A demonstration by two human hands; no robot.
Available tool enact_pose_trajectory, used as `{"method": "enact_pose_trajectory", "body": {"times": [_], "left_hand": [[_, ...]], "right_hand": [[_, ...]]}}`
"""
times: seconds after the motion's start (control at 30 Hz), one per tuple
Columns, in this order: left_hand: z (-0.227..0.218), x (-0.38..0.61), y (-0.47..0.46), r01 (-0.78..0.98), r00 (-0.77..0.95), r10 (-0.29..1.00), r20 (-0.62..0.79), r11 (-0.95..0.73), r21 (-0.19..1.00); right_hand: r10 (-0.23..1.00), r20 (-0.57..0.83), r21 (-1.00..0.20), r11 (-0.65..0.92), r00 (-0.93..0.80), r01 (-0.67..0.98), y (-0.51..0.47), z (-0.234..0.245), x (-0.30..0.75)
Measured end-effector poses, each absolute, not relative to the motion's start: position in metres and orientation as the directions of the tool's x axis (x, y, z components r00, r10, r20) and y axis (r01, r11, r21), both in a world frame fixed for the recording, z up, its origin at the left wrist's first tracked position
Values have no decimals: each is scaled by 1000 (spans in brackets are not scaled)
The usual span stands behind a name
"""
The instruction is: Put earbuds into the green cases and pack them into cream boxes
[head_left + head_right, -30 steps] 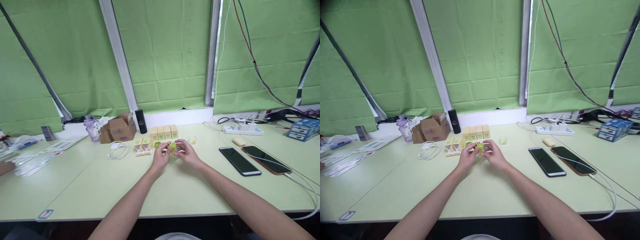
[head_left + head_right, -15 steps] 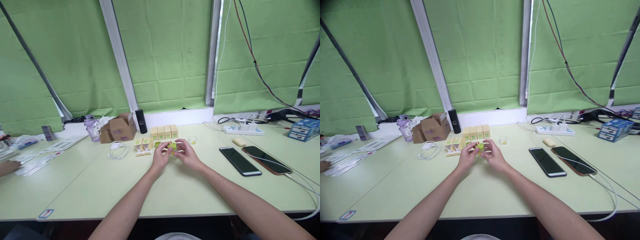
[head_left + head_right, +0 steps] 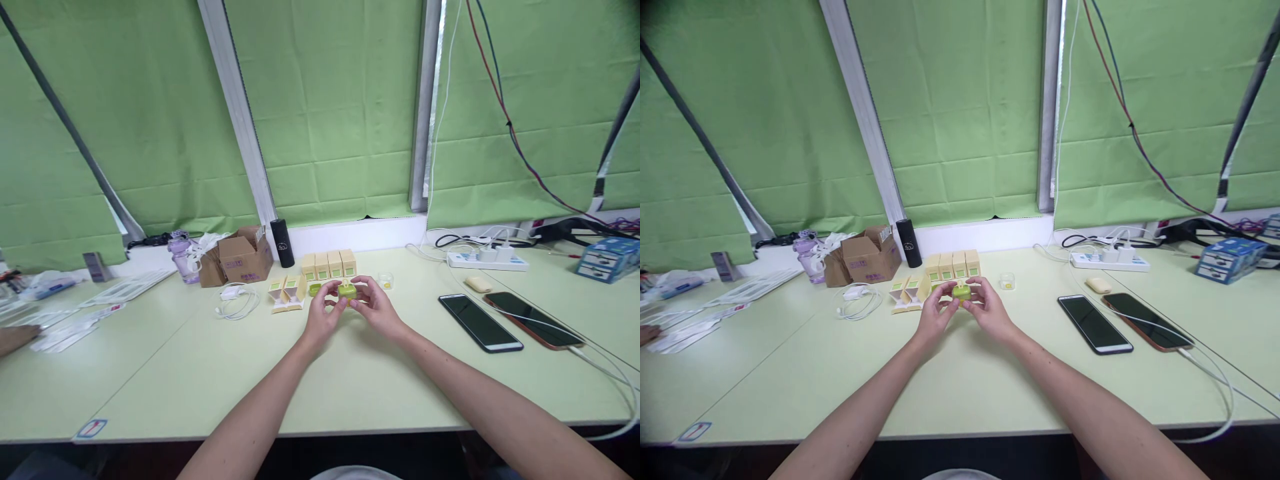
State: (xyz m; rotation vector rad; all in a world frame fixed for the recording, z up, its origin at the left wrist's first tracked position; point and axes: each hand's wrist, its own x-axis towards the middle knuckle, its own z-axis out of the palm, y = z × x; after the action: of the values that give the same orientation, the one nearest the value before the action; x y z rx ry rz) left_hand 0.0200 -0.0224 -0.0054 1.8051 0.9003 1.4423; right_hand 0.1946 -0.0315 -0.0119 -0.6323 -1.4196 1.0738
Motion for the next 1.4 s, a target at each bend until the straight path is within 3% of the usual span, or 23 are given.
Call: {"method": "enact_pose_trajectory", "body": {"times": [0.53, 0.93, 1.4], "left_hand": [[-4, 21, -25, 151, 170, 811, 560, -583, 799], [-5, 22, -28, 67, 162, 762, 628, -643, 763], [-4, 24, -28, 114, 161, 823, 544, -563, 818]], "right_hand": [[864, 489, -864, 462, -117, -199, -26, -10, 199], [915, 342, -787, 156, -212, -596, -26, -7, 202], [951, 295, -763, 173, -97, -622, -18, -13, 204]]}}
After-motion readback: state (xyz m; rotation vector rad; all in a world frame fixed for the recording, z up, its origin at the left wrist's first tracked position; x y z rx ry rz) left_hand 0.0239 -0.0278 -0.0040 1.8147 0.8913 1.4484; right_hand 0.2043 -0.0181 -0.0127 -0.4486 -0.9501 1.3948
